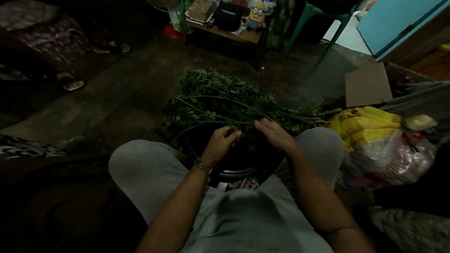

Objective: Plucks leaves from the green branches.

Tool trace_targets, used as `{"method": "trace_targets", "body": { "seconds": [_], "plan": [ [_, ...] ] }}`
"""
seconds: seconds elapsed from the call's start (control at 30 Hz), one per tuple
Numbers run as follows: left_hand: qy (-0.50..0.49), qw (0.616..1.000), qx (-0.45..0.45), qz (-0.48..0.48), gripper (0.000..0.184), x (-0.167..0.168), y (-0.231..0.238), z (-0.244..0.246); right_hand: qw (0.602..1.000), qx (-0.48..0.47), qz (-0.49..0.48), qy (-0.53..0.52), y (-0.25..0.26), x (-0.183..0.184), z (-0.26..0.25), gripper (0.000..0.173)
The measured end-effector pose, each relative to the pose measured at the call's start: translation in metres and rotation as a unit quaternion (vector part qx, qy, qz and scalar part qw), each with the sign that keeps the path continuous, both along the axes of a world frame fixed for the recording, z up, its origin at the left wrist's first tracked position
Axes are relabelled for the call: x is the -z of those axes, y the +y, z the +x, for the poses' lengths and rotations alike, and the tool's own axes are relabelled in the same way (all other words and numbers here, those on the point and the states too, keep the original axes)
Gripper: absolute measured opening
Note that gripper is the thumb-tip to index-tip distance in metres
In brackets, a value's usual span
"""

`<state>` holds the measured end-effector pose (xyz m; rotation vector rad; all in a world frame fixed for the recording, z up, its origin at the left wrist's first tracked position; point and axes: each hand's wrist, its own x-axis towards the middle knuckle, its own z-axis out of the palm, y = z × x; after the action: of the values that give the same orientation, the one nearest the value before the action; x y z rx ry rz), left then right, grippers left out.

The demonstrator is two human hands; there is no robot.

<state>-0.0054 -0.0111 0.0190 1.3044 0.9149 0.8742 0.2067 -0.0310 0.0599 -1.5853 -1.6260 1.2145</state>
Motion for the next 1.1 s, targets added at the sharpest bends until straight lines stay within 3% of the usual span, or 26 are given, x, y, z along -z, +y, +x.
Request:
{"method": "trace_targets", "body": {
  "seconds": [0.2,0.4,0.6,0.77,0.9,1.1],
  "plan": [
    [-0.031,0.999,-0.018,-0.021,0.014,0.0029,0.0016,0.0007,0.998,-0.029,-0.055,0.014,0.0027,-0.0009,0.0021,0.024],
    [-0.037,0.995,0.006,-0.092,0.007,-0.0012,-0.0010,0.0052,0.998,-0.033,-0.027,0.044,0.0013,0.0003,0.0001,0.017],
    [-0.063,0.990,-0.009,-0.124,0.018,-0.0025,-0.0032,0.0088,0.998,-0.031,-0.034,0.050,-0.0001,-0.0022,-0.0015,0.018],
    [-0.070,0.991,-0.022,-0.110,0.017,0.0013,-0.0020,0.0082,0.998,-0.026,-0.043,0.034,0.0008,-0.0030,-0.0012,0.032],
    [-0.072,0.993,-0.031,-0.087,0.014,0.0042,-0.0010,0.0072,0.998,-0.021,-0.057,0.036,0.0014,-0.0019,0.0015,0.021],
    [-0.050,0.995,-0.036,-0.075,0.014,0.0025,-0.0017,0.0069,0.999,0.010,-0.036,-0.004,0.0000,-0.0036,-0.0056,0.021]
  ]
}}
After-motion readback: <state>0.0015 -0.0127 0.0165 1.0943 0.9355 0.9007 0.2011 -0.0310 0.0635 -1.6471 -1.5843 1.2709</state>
